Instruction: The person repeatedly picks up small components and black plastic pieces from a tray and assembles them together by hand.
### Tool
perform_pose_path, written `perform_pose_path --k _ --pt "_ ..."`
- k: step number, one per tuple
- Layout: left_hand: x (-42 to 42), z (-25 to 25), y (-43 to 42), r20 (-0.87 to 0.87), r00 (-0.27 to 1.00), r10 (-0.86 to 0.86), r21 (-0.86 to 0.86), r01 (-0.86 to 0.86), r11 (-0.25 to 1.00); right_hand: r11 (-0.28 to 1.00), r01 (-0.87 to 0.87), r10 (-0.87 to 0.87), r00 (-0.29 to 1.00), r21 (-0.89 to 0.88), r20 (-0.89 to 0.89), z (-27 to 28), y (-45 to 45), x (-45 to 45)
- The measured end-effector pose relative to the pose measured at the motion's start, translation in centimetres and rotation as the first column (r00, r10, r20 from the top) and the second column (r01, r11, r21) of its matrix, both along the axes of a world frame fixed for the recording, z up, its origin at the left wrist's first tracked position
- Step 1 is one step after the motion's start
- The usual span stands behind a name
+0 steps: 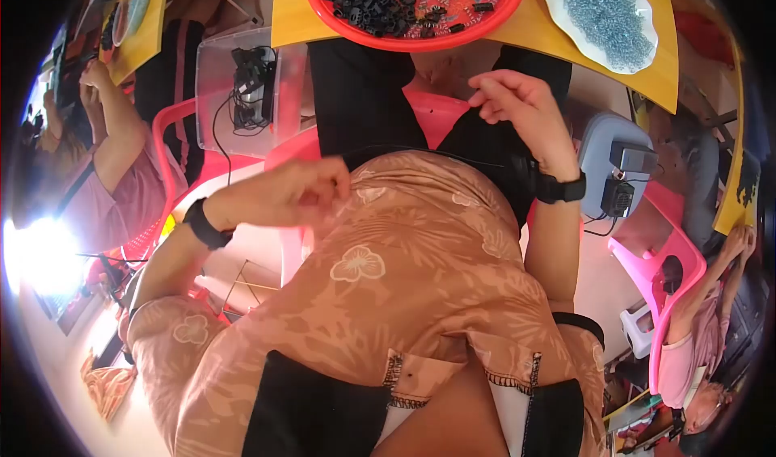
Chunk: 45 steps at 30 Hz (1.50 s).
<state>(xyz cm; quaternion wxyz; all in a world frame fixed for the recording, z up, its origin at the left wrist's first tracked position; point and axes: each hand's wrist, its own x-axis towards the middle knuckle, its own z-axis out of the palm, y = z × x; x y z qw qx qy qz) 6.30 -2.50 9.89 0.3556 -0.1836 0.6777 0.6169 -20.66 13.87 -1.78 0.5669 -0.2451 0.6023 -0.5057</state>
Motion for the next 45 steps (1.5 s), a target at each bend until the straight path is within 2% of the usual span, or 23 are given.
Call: perform_pose_path --k 1,2,3,5,9,12,14,17,19,21,23,25,28,31,34,41,42,43,45 --pt "-0.5 -0.5 -0.6 0.021 1.000 0.008 -0.023 -0.008 1.000 0.999 -0.047 0.048 0.998 0.019 -0.047 -0.9 -0.4 0.4" --pt "0.2 -2.2 -0.9 -0.175 0.980 0.095 -0.071 -0.109 0.991 0.995 -0.094 0.098 0.991 0.040 -0.093 -1.8 -0.7 0.8" --pt "0.0 -2.6 -0.7 -0.184 0.943 0.276 -0.040 -0.287 0.957 0.990 -0.136 0.141 0.979 0.044 -0.147 -2.7 -1.1 1.3" --pt "-1.3 -3.0 0.1 -0.182 0.780 0.599 0.026 -0.605 0.796 0.975 -0.214 0.222 0.942 0.058 -0.254 -4.4 -1.9 2.2" --pt "-2.6 -1.2 0.6 -0.251 0.633 0.732 0.035 -0.750 0.661 0.858 -0.463 0.509 0.824 0.222 -0.248 -8.4 -3.1 3.3" --pt "-2.1 -1.2 1.2 -0.309 0.561 0.768 0.051 -0.796 0.603 0.795 -0.535 0.600 0.764 0.287 -0.236 -10.7 -3.8 4.1" --pt "-1.7 -1.2 1.5 -0.327 0.519 0.789 0.063 -0.822 0.567 0.821 -0.493 0.565 0.774 0.288 -0.286 -12.6 -3.8 4.8" --pt "-1.0 -1.1 2.0 -0.350 0.439 0.828 0.065 -0.870 0.489 0.887 -0.363 0.460 0.729 0.284 -0.506 -15.4 -4.7 5.0" --pt "-0.6 -1.3 1.9 -0.356 0.387 0.851 0.104 -0.888 0.448 0.924 -0.286 0.382 0.729 0.254 -0.569 -13.2 -5.4 4.6" --pt "-0.2 -1.5 1.5 -0.360 0.345 0.867 0.124 -0.903 0.411 0.948 -0.239 0.316 0.806 0.212 -0.501 -9.6 -5.8 3.6" --pt "-0.1 -1.7 1.2 -0.357 0.316 0.879 0.134 -0.914 0.383 0.958 -0.219 0.271 0.902 0.183 -0.336 -9.5 -5.4 2.6" --pt "-0.2 -2.2 0.8 -0.363 0.308 0.880 0.124 -0.919 0.373 0.944 -0.133 0.197 0.962 0.303 -0.189 -8.5 -5.2 1.9" --pt "-0.1 -2.5 0.4 -0.380 0.296 0.876 0.123 -0.923 0.366 0.942 -0.066 0.117 0.983 0.329 -0.139 -7.9 -5.0 1.3" --pt "-0.1 -2.2 0.0 -0.391 0.273 0.879 0.128 -0.930 0.345 0.962 0.089 -0.061 0.992 0.257 -0.114 -7.6 -4.8 1.0" --pt "-0.2 -1.3 -0.4 -0.427 0.238 0.872 0.150 -0.933 0.328 0.949 0.174 -0.170 0.985 0.263 -0.036 -5.9 -5.0 0.7" --pt "-1.2 2.2 -1.6 -0.613 0.144 0.777 0.187 -0.929 0.320 0.975 0.156 -0.147 0.987 0.160 -0.068 -4.9 -3.9 0.0" --pt "-1.5 2.2 -2.1 -0.656 0.127 0.744 0.200 -0.921 0.334 0.983 0.155 -0.148 0.986 0.101 -0.079 -5.1 -3.5 0.0" --pt "-1.9 2.2 -2.7 -0.654 0.089 0.751 0.261 -0.906 0.334 0.981 0.171 -0.167 0.984 0.087 -0.055 -4.1 -3.3 0.3" --pt "-2.8 2.3 -3.7 -0.640 0.016 0.768 0.379 -0.863 0.334 0.977 0.191 -0.170 0.967 0.099 -0.189 -2.7 -3.0 0.7"
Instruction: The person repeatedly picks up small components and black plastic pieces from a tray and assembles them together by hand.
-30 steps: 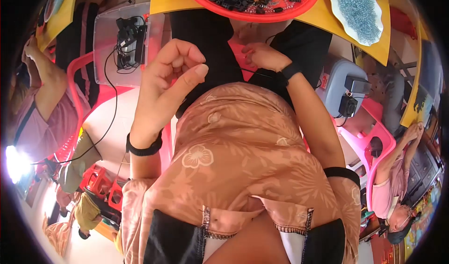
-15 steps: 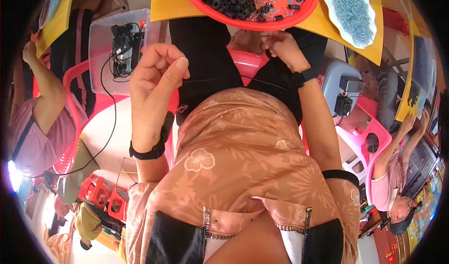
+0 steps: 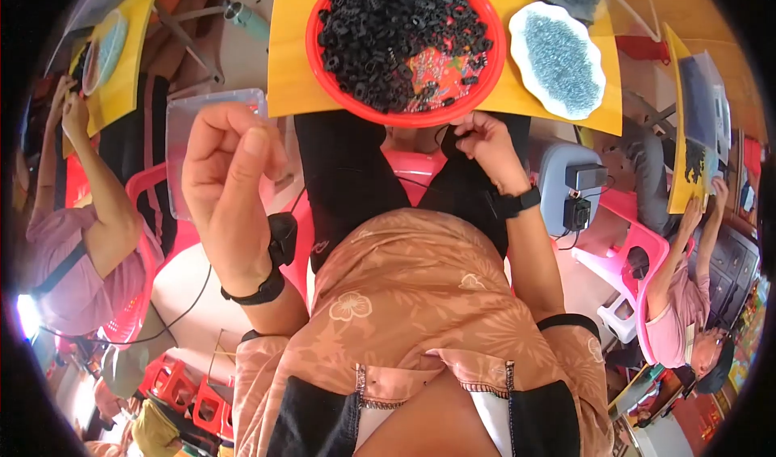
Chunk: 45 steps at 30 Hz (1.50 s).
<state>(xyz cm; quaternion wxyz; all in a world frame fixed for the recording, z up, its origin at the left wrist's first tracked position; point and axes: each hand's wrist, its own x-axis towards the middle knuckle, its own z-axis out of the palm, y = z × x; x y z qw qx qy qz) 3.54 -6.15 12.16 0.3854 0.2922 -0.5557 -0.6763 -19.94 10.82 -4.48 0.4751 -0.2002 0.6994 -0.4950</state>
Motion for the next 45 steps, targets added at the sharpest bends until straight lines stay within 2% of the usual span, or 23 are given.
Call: perform_pose_path --k 3,6,8,10,12,14,15,18,21,24,27,30,31,33,35,36,40,41,44,45 --pt "-1.9 -0.6 -1.4 -0.127 0.992 -0.011 0.097 0.023 0.995 0.989 0.002 -0.031 0.980 -0.145 -0.197 0.9 0.5 0.4" --pt "-4.0 -1.2 -2.4 -0.319 0.946 -0.060 0.269 0.151 0.951 0.994 -0.095 0.105 0.965 0.054 -0.239 3.8 1.5 -0.5" --pt "-4.9 -2.9 -3.1 -0.457 0.887 -0.064 0.408 0.273 0.871 0.995 -0.056 0.078 0.952 0.081 -0.296 6.2 1.2 -0.6" --pt "-5.4 -4.7 -3.4 -0.490 0.868 -0.085 0.477 0.348 0.807 0.994 -0.028 0.064 0.927 0.103 -0.369 8.2 0.8 -0.8" --pt "-5.7 -6.5 -3.6 -0.505 0.858 -0.096 0.524 0.393 0.756 1.000 -0.024 0.025 0.798 0.010 -0.602 9.2 0.0 -1.1" --pt "-5.8 -8.3 -3.5 -0.521 0.847 -0.103 0.521 0.412 0.748 0.994 -0.039 -0.064 0.553 -0.103 -0.831 9.7 -1.2 -1.2" --pt "-5.8 -8.9 -3.4 -0.514 0.851 -0.105 0.519 0.406 0.752 1.000 -0.012 -0.017 0.581 -0.029 -0.814 10.4 -1.8 -1.3" --pt "-5.6 -9.8 -2.7 -0.503 0.855 -0.126 0.519 0.415 0.747 1.000 -0.028 0.012 0.663 -0.009 -0.749 10.4 -3.0 -1.6" --pt "-5.7 -9.9 -2.3 -0.488 0.858 -0.163 0.513 0.432 0.742 0.994 -0.009 0.087 0.694 0.112 -0.715 11.2 -4.4 -1.3" --pt "-5.6 -9.8 -2.1 -0.449 0.878 -0.163 0.531 0.409 0.742 0.979 -0.162 0.172 0.366 0.120 -0.914 10.0 -5.3 -1.6" --pt "-5.6 -9.8 -2.3 -0.452 0.878 -0.159 0.528 0.407 0.745 0.963 -0.183 0.235 0.228 0.196 -0.945 9.4 -6.0 -1.6" --pt "-5.4 -10.1 -2.4 -0.430 0.883 -0.188 0.500 0.406 0.765 0.961 -0.158 0.255 0.210 0.225 -0.944 9.3 -6.8 -1.6" --pt "-5.3 -10.1 -2.5 -0.423 0.883 -0.203 0.484 0.409 0.773 0.968 -0.170 0.227 0.280 0.184 -0.933 9.5 -7.0 -1.4" --pt "-5.4 -9.6 -2.1 -0.284 0.919 -0.273 0.436 0.378 0.817 0.976 -0.191 0.177 0.415 0.104 -0.892 10.4 -7.4 -0.9" --pt "-5.4 -9.4 -1.7 -0.121 0.927 -0.354 0.367 0.373 0.852 0.981 -0.173 0.075 0.753 -0.086 -0.654 10.6 -8.0 0.3" --pt "-5.6 -9.0 -1.3 -0.116 0.933 -0.341 0.350 0.360 0.865 0.976 -0.133 0.034 0.876 -0.173 -0.481 10.6 -8.2 1.0" --pt "-6.3 -8.5 -0.5 -0.143 0.935 -0.323 0.307 0.352 0.884 0.945 -0.133 0.041 0.954 -0.298 -0.296 10.9 -9.0 3.2" --pt "-6.3 -8.7 -0.4 -0.149 0.934 -0.325 0.309 0.356 0.882 0.941 -0.193 0.078 0.922 -0.277 -0.379 10.5 -9.0 3.5" --pt "-6.4 -9.1 -0.3 -0.135 0.941 -0.310 0.301 0.337 0.892 0.942 -0.207 0.063 0.882 -0.263 -0.468 10.3 -8.8 4.4" --pt "-6.4 -9.1 -0.3 -0.131 0.941 -0.313 0.311 0.339 0.888 0.948 -0.218 0.098 0.893 -0.232 -0.439 10.7 -8.6 4.2"
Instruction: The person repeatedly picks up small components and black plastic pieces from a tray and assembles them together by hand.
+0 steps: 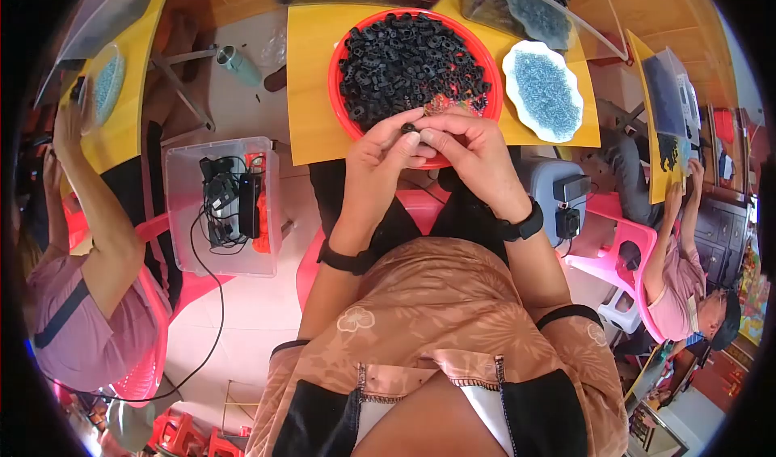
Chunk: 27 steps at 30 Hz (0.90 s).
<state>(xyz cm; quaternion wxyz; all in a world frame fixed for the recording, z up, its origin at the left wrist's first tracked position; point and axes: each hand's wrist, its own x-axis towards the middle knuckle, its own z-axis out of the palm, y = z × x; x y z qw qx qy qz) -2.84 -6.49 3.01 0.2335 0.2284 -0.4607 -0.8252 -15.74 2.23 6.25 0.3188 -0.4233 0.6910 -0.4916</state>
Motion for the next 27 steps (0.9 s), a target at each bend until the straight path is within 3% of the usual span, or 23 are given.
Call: perform_pose_path --k 4,8,13,19,22,25,27 --pt "0.1 0.3 -0.1 0.010 1.000 -0.027 0.034 0.027 0.999 0.982 0.183 -0.166 0.960 -0.055 0.227 -0.3 0.7 -1.5" --pt "0.1 0.3 -0.2 -0.027 1.000 0.000 0.163 0.005 0.987 0.976 0.216 -0.213 0.965 -0.006 0.156 0.5 1.4 -1.7" --pt "0.1 -0.5 -0.3 -0.095 0.995 0.041 0.276 -0.013 0.961 0.990 0.101 -0.122 0.960 -0.095 -0.252 0.4 0.7 1.2" --pt "0.2 -0.5 -0.2 -0.112 0.991 0.078 0.350 -0.034 0.936 0.962 0.021 -0.194 0.756 -0.273 -0.625 -0.4 -0.7 2.0" --pt "0.3 -0.6 -0.4 -0.152 0.985 0.078 0.365 -0.017 0.931 0.957 0.001 -0.191 0.752 -0.289 -0.631 -0.4 -0.7 1.9" --pt "0.5 -0.9 -0.6 -0.145 0.988 0.057 0.370 0.000 0.929 0.954 0.100 -0.223 0.864 -0.282 -0.451 0.1 -0.7 2.5" --pt "0.4 -0.9 -0.6 -0.123 0.991 0.053 0.350 -0.007 0.937 0.956 0.112 -0.224 0.873 -0.270 -0.433 0.0 -0.7 2.6"
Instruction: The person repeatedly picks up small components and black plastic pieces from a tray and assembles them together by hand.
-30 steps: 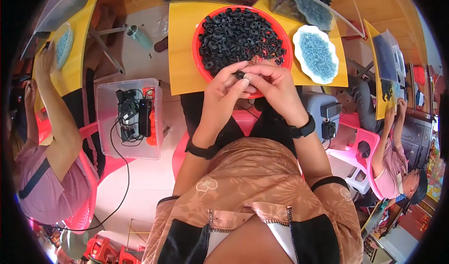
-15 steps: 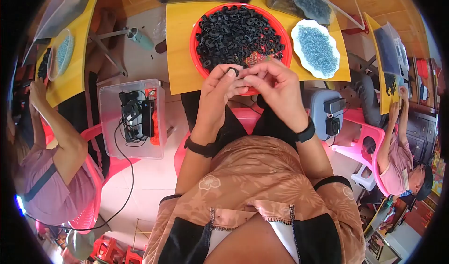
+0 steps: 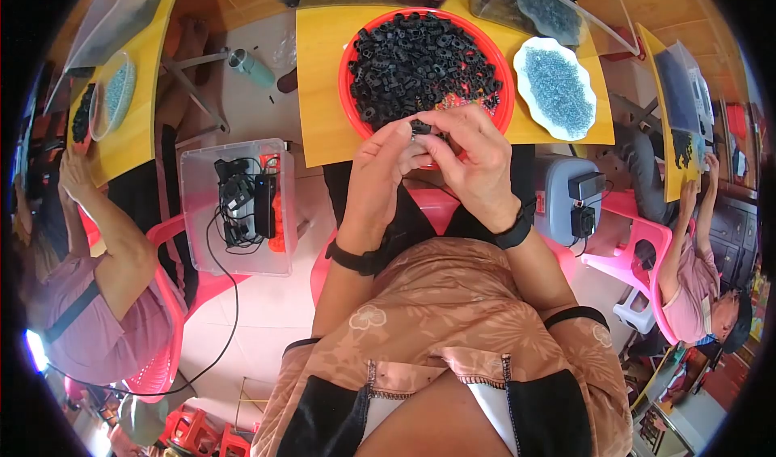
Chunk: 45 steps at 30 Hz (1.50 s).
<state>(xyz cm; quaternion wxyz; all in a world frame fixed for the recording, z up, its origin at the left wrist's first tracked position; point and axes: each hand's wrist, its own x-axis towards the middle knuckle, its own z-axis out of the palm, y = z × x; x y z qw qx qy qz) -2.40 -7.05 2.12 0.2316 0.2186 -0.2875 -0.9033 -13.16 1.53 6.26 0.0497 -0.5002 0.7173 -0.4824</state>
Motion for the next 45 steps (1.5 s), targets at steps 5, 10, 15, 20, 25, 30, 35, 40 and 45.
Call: perform_pose_path --k 5,10,15,20,25,30,35,40,45 --pt "-0.1 0.4 0.0 0.026 0.999 0.023 -0.027 -0.023 0.999 0.999 0.023 -0.029 0.992 -0.044 -0.123 -0.7 -0.3 0.1" --pt "0.0 0.6 -0.2 0.009 1.000 0.002 -0.036 -0.001 0.999 0.993 -0.035 -0.013 0.921 -0.115 -0.390 -1.4 -0.1 -0.6" --pt "0.1 0.2 -0.2 -0.056 0.998 0.005 0.006 -0.005 1.000 0.993 -0.018 -0.031 0.921 -0.120 -0.389 -1.2 0.1 -0.3" --pt "0.2 0.1 -0.2 -0.090 0.996 0.012 0.011 -0.011 1.000 0.989 -0.007 -0.048 0.927 -0.146 -0.371 -1.2 -0.1 -0.2" --pt "0.1 0.1 -0.2 -0.104 0.995 0.008 -0.021 -0.010 1.000 0.990 -0.008 -0.037 0.950 -0.143 -0.310 -0.8 0.0 -0.1" --pt "-0.1 0.6 0.2 -0.040 0.999 0.030 -0.080 -0.033 0.996 0.994 0.063 -0.038 0.965 -0.091 0.258 -0.3 0.4 0.8" --pt "-0.2 1.1 0.5 0.016 0.998 0.060 -0.167 -0.056 0.984 0.989 0.061 0.000 0.911 -0.136 0.412 -0.7 0.4 0.7" --pt "-0.3 0.4 0.7 0.032 0.994 0.102 -0.304 -0.087 0.949 0.992 0.048 0.015 0.879 -0.119 0.477 -1.2 0.5 0.3" --pt "-0.3 0.7 0.8 0.005 0.997 0.071 -0.233 -0.068 0.970 0.991 0.061 0.010 0.862 -0.123 0.507 -1.0 0.5 0.2"
